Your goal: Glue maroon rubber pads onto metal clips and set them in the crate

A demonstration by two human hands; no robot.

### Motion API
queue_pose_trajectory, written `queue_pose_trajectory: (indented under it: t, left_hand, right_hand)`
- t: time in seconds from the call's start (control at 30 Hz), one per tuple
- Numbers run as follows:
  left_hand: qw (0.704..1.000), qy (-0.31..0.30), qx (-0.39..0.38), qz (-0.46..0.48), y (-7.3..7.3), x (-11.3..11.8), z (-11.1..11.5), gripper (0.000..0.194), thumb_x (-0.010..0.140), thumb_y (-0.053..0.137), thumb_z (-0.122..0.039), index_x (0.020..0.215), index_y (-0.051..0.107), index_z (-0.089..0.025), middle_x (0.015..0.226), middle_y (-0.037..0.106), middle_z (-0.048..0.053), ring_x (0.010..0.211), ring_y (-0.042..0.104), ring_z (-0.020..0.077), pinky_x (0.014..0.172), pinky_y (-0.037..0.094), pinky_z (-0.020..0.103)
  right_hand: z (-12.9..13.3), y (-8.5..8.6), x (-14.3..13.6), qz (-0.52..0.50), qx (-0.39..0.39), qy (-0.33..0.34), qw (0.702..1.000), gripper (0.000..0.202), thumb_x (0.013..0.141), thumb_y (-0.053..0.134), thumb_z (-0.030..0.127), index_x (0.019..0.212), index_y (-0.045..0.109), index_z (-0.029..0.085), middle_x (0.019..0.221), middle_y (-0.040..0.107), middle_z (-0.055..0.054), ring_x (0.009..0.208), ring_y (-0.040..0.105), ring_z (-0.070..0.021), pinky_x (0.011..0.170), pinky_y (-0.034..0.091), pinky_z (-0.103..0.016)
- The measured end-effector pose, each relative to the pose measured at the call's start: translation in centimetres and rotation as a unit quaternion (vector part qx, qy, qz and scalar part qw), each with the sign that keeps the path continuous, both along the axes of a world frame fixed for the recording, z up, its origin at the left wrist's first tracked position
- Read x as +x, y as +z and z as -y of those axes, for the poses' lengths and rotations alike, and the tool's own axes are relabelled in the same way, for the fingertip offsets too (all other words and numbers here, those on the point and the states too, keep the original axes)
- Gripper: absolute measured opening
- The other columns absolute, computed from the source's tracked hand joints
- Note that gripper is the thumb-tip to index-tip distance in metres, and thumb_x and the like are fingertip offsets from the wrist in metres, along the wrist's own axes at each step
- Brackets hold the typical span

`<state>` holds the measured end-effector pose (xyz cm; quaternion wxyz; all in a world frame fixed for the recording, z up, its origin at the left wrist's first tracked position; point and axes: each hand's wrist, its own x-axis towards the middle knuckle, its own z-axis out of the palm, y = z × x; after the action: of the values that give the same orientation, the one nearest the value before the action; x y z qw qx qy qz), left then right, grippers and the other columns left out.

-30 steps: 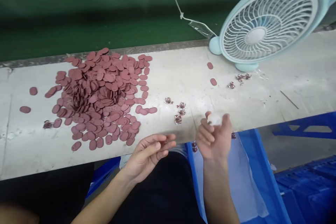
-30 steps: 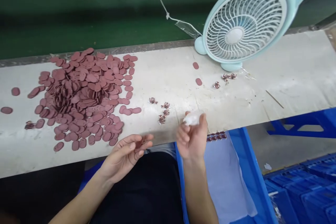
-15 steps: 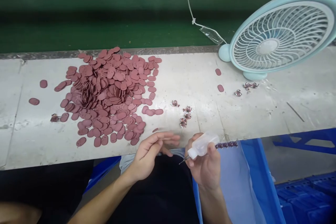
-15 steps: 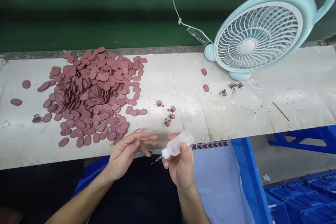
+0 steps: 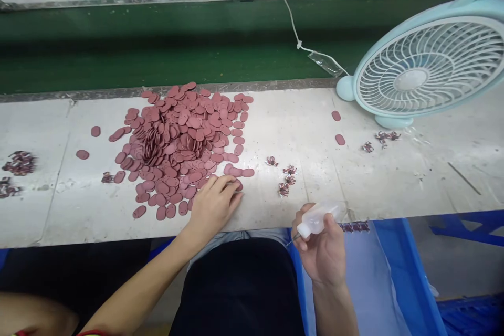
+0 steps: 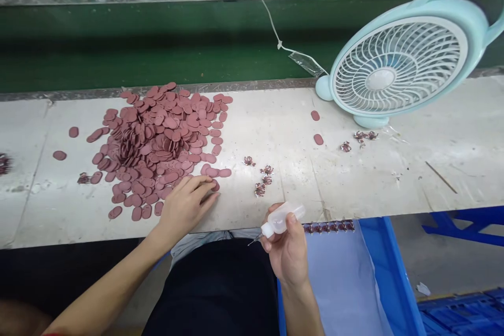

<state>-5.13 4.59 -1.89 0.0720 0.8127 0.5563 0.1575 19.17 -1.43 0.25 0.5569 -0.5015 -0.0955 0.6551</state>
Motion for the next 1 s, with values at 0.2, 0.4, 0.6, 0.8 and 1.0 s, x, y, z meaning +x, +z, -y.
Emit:
queue_pose_trajectory:
  t: [0.2,0.4,0.6,0.8,1.0]
  left_hand:
    - [1.000,0.026,0.006,0.001,-0.4,1.4,0.0,0.012,0.095,0.062,-0.023,0.095,0.075,-0.022,0.107,0.076,0.005,0.090,0.066,0.0239,0.072,0.052,0.036]
    - [0.991,0.049,-0.066,0.103,0.6,1.0,-0.1,0.014,0.091,0.064,-0.021,0.099,0.075,-0.023,0.106,0.076,0.006,0.093,0.069,0.0244,0.071,0.054,0.034]
    - [0.598,0.104,-0.441,0.661,2.3,1.6,2.0,0.021,0.083,0.076,-0.031,0.101,0.079,-0.023,0.096,0.078,0.005,0.078,0.075,0.0165,0.069,0.061,0.025]
    - [0.388,0.128,-0.531,0.742,2.2,4.9,4.8,0.023,0.081,0.080,-0.028,0.102,0.080,-0.019,0.105,0.082,0.011,0.082,0.079,0.0167,0.068,0.060,0.016]
    - [0.394,0.136,-0.539,0.732,2.5,5.5,5.7,0.024,0.082,0.081,-0.029,0.103,0.081,-0.019,0.103,0.082,0.012,0.079,0.080,0.0197,0.060,0.061,0.017]
  right_hand:
    - [0.3,-0.2,-0.3,0.000,-0.002,0.007,1.000,0.042,0.083,0.070,0.059,0.092,0.070,0.018,0.064,0.050,0.003,0.050,0.040,-0.0077,0.038,0.038,-0.016]
    - [0.1,0.2,-0.1,-0.001,0.004,0.006,1.000,0.042,0.083,0.070,0.060,0.092,0.071,0.018,0.061,0.050,0.003,0.047,0.040,-0.0074,0.037,0.038,-0.016]
    - [0.2,2.1,-0.3,0.052,0.078,0.002,0.996,0.040,0.084,0.068,0.060,0.100,0.069,0.023,0.061,0.060,0.002,0.038,0.051,-0.0122,0.030,0.038,-0.020]
    - [1.1,3.5,-2.7,0.222,0.171,-0.031,0.959,0.024,0.089,0.068,0.042,0.110,0.067,0.030,0.068,0.070,0.000,0.047,0.064,-0.0207,0.040,0.053,-0.033]
    - [1.6,3.0,-4.4,0.311,0.213,-0.063,0.924,0.026,0.087,0.069,0.038,0.112,0.067,0.034,0.068,0.071,0.001,0.048,0.066,-0.0248,0.043,0.057,-0.042]
